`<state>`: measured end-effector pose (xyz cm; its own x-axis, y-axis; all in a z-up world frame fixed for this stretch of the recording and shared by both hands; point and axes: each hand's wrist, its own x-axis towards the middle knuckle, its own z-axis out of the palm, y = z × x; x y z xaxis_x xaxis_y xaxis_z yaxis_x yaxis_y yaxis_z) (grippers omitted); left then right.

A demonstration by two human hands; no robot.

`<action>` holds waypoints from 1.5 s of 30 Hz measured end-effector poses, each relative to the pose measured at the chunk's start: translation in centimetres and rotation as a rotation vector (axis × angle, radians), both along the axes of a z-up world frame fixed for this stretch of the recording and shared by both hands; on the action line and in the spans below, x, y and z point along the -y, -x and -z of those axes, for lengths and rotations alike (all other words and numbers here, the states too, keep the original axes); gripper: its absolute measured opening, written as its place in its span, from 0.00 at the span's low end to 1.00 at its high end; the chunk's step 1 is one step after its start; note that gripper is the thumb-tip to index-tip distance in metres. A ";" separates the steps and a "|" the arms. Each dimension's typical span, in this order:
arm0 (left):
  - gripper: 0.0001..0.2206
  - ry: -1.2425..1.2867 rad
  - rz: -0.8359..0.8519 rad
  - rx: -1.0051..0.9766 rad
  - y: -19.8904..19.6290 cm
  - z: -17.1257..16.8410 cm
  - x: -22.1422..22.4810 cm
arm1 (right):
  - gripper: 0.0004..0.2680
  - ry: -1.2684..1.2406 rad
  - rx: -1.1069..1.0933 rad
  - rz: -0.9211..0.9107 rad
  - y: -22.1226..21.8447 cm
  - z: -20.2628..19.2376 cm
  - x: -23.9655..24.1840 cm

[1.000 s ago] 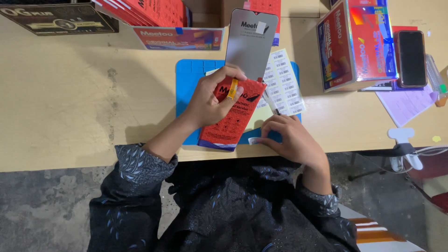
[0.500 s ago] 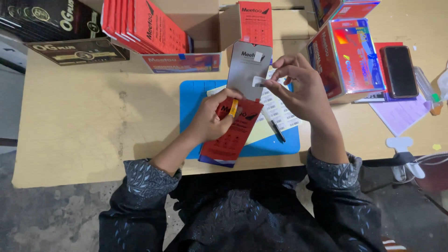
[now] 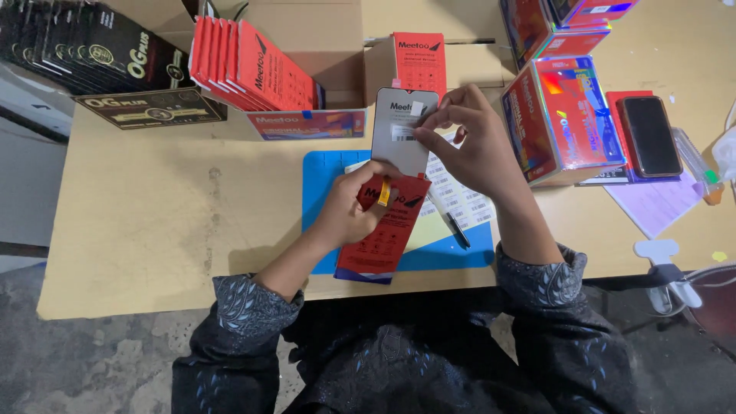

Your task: The person places small white stickers onto the back of phone screen panels and uses a pen to write on the stickers.

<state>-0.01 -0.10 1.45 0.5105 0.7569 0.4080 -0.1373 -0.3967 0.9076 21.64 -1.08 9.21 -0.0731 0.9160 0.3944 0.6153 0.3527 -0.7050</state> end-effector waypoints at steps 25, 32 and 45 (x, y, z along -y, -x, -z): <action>0.10 -0.005 0.095 -0.014 -0.2 -0.4 1.1 | 0.25 0.123 -0.565 -0.001 0.1 4.3 -1.2; 0.10 0.004 0.177 -0.090 -0.1 -0.6 1.0 | 0.21 0.378 -0.290 -0.304 -2.9 1.9 0.0; 0.12 0.115 -0.190 0.093 1.9 3.2 7.4 | 0.27 0.644 0.490 0.034 -2.2 4.4 6.8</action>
<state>-1.93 -7.52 -1.75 0.3191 0.8800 0.3518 -0.1550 -0.3178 0.9354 23.82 -7.86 4.83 -0.0688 0.9572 -0.2811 0.9102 -0.0551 -0.4104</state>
